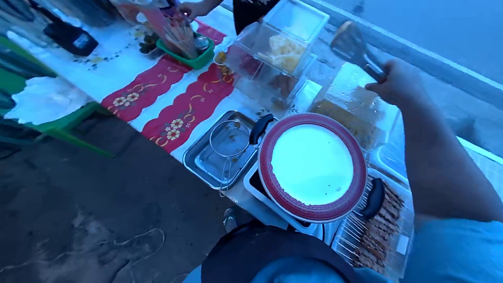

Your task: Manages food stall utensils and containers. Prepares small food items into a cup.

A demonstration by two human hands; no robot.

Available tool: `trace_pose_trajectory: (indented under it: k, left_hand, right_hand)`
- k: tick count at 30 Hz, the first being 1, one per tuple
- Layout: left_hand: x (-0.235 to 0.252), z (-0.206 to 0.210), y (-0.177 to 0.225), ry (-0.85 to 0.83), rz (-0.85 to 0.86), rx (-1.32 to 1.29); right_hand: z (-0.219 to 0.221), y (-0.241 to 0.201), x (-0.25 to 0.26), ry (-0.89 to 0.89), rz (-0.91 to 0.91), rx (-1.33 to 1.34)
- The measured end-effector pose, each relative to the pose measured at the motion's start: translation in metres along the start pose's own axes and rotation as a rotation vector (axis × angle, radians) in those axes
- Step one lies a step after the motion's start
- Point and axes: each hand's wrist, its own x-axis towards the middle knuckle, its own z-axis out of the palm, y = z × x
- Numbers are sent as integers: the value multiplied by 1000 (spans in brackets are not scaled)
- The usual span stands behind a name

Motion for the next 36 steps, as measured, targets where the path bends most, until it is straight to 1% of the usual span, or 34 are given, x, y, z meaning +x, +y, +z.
trace_pose_trajectory:
  k: [2, 3, 5, 6, 7, 8, 9, 10, 12, 14, 16, 17, 19, 21, 22, 23, 25, 26, 28, 30, 32, 34, 35, 36]
  left_hand:
    - [-12, 4, 8, -163, -3, 13]
    - [-23, 6, 18, -236, 1, 34]
    - [-45, 11, 45, -367, -26, 88]
    - [-46, 17, 52, -425, -34, 149]
    - [-35, 26, 48, -491, -9, 215]
    - [-6, 36, 32, -583, 63, 265]
    - [20, 47, 24, -644, 66, 266]
    - [38, 53, 28, -679, 53, 271]
    - [56, 54, 52, -652, 74, 288]
    - [71, 43, 83, -619, 162, 316]
    - [96, 31, 105, -590, 259, 328]
    - [108, 25, 117, -587, 294, 340]
    - [133, 11, 135, -590, 346, 367]
    - [161, 1, 148, -612, 386, 387]
    - [173, -4, 153, -633, 412, 396]
    - [185, -9, 154, -651, 441, 408]
    - [206, -19, 153, -695, 480, 460]
    - [213, -23, 153, -722, 491, 496]
    - [223, -27, 153, -782, 511, 584]
    - [238, -27, 154, -849, 580, 682]
    - [241, -35, 161, -896, 628, 810]
    - [227, -47, 169, -892, 605, 921]
    - [244, -34, 171, -901, 638, 981]
    - [275, -12, 170, -904, 713, 1039]
  right_hand:
    - [-10, -16, -23, 73, 39, 4]
    - [-13, -24, -38, 87, 34, 18]
    - [-16, -39, -70, 40, -19, 64]
    - [-14, -39, -83, -8, -73, 90]
    - [-10, -37, -96, -66, -145, 117]
    - [-5, -35, -109, -138, -218, 135]
    - [0, -35, -123, -202, -265, 144]
    - [4, -36, -139, -252, -286, 152]
    - [5, -42, -172, -308, -280, 205]
    - [2, -52, -201, -317, -233, 284]
    - [5, -73, -229, -308, -220, 427]
    - [9, -89, -243, -327, -236, 524]
    - [28, -130, -267, -433, -295, 753]
    - [63, -181, -281, -568, -321, 954]
    - [85, -206, -282, -623, -300, 1027]
    - [112, -228, -279, -661, -231, 1088]
    - [169, -265, -264, -663, 11, 1150]
    - [199, -277, -253, -633, 142, 1143]
    - [249, -293, -231, -565, 389, 1041]
    - [284, -300, -216, -519, 527, 921]
    - [298, -307, -213, -498, 569, 809]
    - [289, -315, -221, -471, 512, 721]
    - [282, -317, -230, -426, 450, 676]
    - [275, -318, -243, -374, 377, 632]
